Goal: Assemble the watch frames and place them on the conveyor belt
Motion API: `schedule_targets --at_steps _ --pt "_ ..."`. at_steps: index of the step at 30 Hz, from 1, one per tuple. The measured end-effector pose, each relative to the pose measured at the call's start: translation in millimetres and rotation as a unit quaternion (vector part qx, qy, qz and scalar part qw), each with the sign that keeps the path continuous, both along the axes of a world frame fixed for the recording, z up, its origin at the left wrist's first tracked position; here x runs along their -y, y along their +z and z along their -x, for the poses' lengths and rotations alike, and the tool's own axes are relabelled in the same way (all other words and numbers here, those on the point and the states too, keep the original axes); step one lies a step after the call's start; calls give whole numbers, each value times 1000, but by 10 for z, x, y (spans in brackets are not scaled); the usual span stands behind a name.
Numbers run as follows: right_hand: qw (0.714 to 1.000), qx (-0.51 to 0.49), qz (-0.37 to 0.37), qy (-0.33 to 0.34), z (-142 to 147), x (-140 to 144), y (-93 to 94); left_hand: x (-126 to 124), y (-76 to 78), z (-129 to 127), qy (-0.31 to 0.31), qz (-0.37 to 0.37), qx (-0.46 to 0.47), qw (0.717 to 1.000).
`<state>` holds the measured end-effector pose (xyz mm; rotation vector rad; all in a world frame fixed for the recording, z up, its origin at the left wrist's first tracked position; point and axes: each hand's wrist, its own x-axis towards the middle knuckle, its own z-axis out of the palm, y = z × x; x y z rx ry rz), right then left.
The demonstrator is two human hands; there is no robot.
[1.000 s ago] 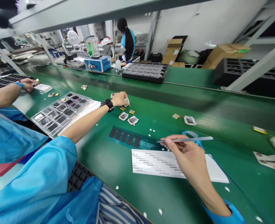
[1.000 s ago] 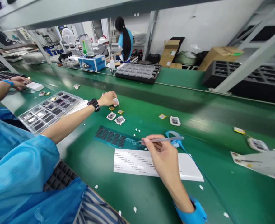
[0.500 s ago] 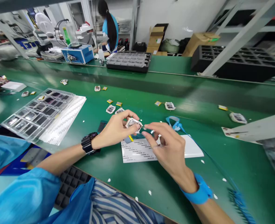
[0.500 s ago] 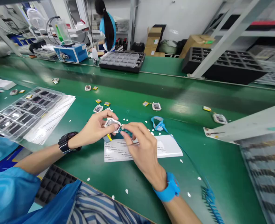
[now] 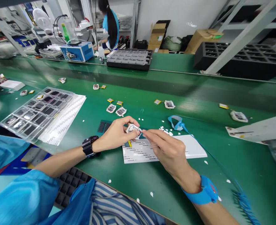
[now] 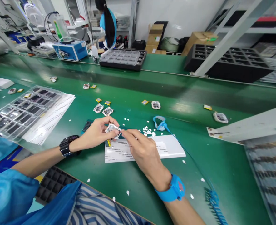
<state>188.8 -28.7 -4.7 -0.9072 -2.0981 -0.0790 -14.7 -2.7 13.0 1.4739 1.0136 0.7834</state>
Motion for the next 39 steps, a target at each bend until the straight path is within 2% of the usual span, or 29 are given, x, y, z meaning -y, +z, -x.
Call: schedule_targets --at_steps 3,5,7,11,13,18,21,25,33,37,39 --pt "997 61 -39 -17 -21 6 -63 -7 -14 14 -10 12 0 1000" --pt "996 69 -48 -22 -2 15 -64 -6 -12 20 -13 5 -11 1000" --pt "999 27 -29 -9 36 22 -32 0 -3 22 -6 -26 -37 999" --pt "995 -79 61 24 96 26 58 21 21 13 6 -103 -98 990" --pt "994 -83 73 23 101 25 74 31 27 7 5 -120 -116 986" --pt "999 -41 33 7 93 23 40 47 22 -4 -1 -147 -144 979" --pt "995 -63 79 16 92 14 32 52 12 -13 0 -162 -148 976" --pt "976 -131 175 21 91 -16 18 54 -2 -26 -7 -139 -137 981" --pt "905 -238 349 -56 171 -73 32 54 5 -44 5 -109 -117 987" --pt "876 -283 385 -66 116 -120 33 32 -16 -27 16 -103 -120 987" --pt "886 -276 361 -92 49 -161 -1 16 -43 -13 22 -92 -111 989"
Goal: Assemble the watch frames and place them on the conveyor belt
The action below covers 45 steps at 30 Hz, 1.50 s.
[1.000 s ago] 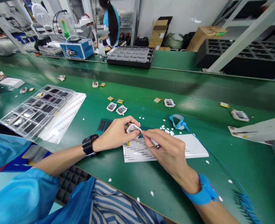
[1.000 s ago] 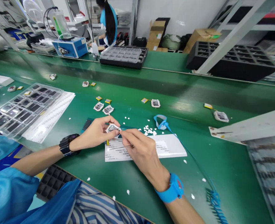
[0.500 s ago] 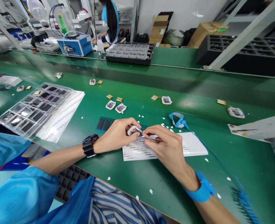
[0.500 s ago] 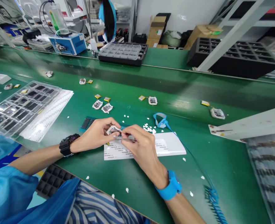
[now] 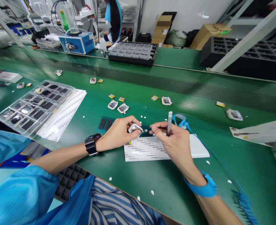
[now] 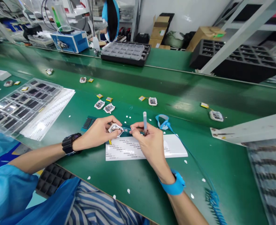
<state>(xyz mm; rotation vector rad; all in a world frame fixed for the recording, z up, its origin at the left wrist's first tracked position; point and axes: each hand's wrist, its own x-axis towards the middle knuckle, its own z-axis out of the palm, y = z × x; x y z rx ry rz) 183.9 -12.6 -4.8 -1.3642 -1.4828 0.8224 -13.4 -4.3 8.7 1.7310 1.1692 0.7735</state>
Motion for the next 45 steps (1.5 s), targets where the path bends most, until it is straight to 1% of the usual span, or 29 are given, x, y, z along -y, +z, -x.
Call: schedule_targets --at_steps 3,6,8,11,13,14,16,17,21,23,26,30,34,38,45 --pt "994 85 -73 -14 -93 -47 -47 -22 -41 11 5 27 25 999" --pt "975 154 -159 3 -121 -29 -26 -39 -48 4 4 72 59 996" --pt "955 187 -227 30 -109 20 16 -48 -26 -8 2 108 82 991" --pt "913 231 -324 91 -97 100 50 -57 22 -23 -9 153 112 982" --pt "890 261 -359 108 -108 135 34 -58 41 -26 -18 165 126 978" --pt "883 275 -366 106 -115 146 19 -56 43 -26 -22 163 130 978" --pt "879 293 -364 92 -120 158 -5 -43 34 -24 -27 146 130 980" --pt "883 294 -357 84 -113 163 -10 -32 25 -24 -27 131 127 983" --pt "915 244 -316 55 -4 195 30 33 -7 -46 -10 74 119 990" --pt "931 206 -298 45 71 218 55 63 -9 -75 -1 85 140 986" --pt "949 154 -274 32 154 243 63 90 1 -120 7 132 188 973" --pt "959 118 -255 18 187 249 43 105 9 -140 9 159 233 959" --pt "965 107 -240 6 185 246 30 123 3 -132 8 151 240 959" --pt "974 89 -206 -9 194 245 36 137 12 -129 5 130 229 965" --pt "990 1 -137 -19 223 223 67 149 14 -113 -7 100 220 970"
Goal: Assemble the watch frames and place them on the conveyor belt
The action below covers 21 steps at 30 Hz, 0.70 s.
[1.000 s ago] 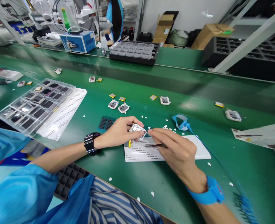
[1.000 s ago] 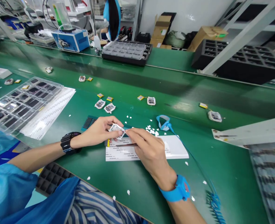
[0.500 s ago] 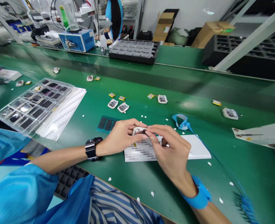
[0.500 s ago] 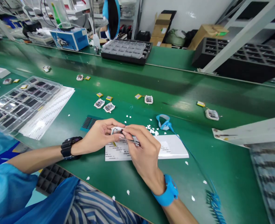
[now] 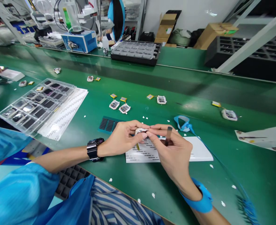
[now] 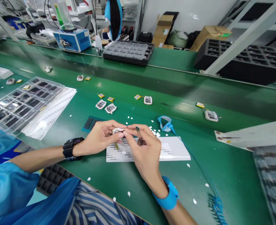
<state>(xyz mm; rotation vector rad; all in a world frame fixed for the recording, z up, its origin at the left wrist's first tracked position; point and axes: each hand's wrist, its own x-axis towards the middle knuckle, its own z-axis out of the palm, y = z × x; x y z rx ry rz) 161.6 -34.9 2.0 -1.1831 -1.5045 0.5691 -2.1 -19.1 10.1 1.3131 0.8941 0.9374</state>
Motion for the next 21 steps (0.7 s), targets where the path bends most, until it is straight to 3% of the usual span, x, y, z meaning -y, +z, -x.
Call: schedule_targets --at_steps 5,11,15,21 --pt "997 -63 36 17 11 -22 0 -9 -1 4 1 -5 15 1000" --pt "986 -114 121 30 -52 -62 4 -27 18 -5 -2 41 51 998" --pt "978 -114 153 84 -98 -68 26 -18 -13 -13 28 42 13 999" --pt "976 -122 152 98 -82 -24 72 -5 -76 -13 63 -9 -30 997"
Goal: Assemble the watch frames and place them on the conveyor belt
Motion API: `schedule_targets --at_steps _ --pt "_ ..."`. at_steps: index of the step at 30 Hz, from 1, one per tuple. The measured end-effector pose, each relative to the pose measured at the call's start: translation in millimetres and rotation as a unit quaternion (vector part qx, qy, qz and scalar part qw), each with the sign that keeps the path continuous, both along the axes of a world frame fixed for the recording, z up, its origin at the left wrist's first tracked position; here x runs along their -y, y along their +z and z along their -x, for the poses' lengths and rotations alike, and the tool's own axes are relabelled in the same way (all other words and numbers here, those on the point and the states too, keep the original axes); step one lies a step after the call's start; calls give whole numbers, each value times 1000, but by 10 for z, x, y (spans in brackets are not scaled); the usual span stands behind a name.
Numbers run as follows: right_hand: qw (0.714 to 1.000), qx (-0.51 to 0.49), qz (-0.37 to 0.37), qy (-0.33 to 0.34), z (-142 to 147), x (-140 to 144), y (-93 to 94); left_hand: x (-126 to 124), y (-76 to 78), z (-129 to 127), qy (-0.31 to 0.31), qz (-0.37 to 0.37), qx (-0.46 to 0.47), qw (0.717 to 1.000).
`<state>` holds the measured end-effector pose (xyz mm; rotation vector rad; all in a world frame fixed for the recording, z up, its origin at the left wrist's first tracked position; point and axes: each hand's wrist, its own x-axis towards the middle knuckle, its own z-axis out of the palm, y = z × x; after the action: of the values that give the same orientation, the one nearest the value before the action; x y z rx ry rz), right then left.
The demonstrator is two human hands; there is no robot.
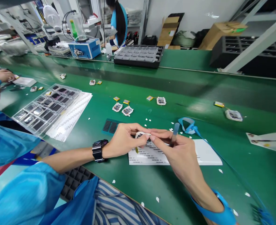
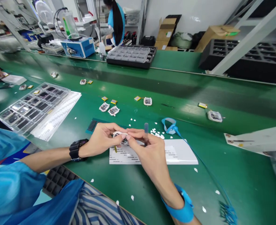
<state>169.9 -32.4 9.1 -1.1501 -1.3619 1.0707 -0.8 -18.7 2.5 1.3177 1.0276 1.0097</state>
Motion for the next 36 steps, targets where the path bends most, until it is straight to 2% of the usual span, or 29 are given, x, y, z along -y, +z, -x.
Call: schedule_targets --at_steps 3,7,11,14,16,18,21,24,26,27,30,31,33,36 --pt "1000 17 -14 -7 36 33 3 5 -16 -3 -3 -11 1 1000" --pt "997 36 -35 -56 93 57 -41 -15 -42 -17 3 4 10 1000" --pt "991 94 -77 -53 75 18 -87 -73 6 -16 -23 91 32 995" --pt "962 188 -191 -52 27 -6 -86 -91 96 -4 -42 143 72 986" --pt "929 244 -273 -52 -1 -7 -84 -81 145 3 -51 151 96 983" --pt "901 284 -325 -41 -22 -1 -91 -63 167 9 -64 148 111 981" --pt "877 321 -357 -27 -29 10 -99 -45 156 21 -78 140 109 981" --pt "879 311 -361 -31 -11 20 -69 -43 138 40 -89 128 95 983" --pt "904 279 -323 -37 -10 13 -30 -51 156 63 -101 115 94 984" --pt "925 253 -280 -44 -20 0 -11 -60 177 81 -111 110 99 983" --pt "988 118 -78 -56 -102 -78 19 -118 271 168 -164 133 99 972" --pt "997 66 -16 -42 -142 -112 17 -147 301 206 -189 154 81 966" --pt "998 20 55 1 -220 -175 0 -207 336 278 -244 200 21 949" --pt "992 56 107 45 -308 -240 -30 -264 302 326 -288 229 -40 929"
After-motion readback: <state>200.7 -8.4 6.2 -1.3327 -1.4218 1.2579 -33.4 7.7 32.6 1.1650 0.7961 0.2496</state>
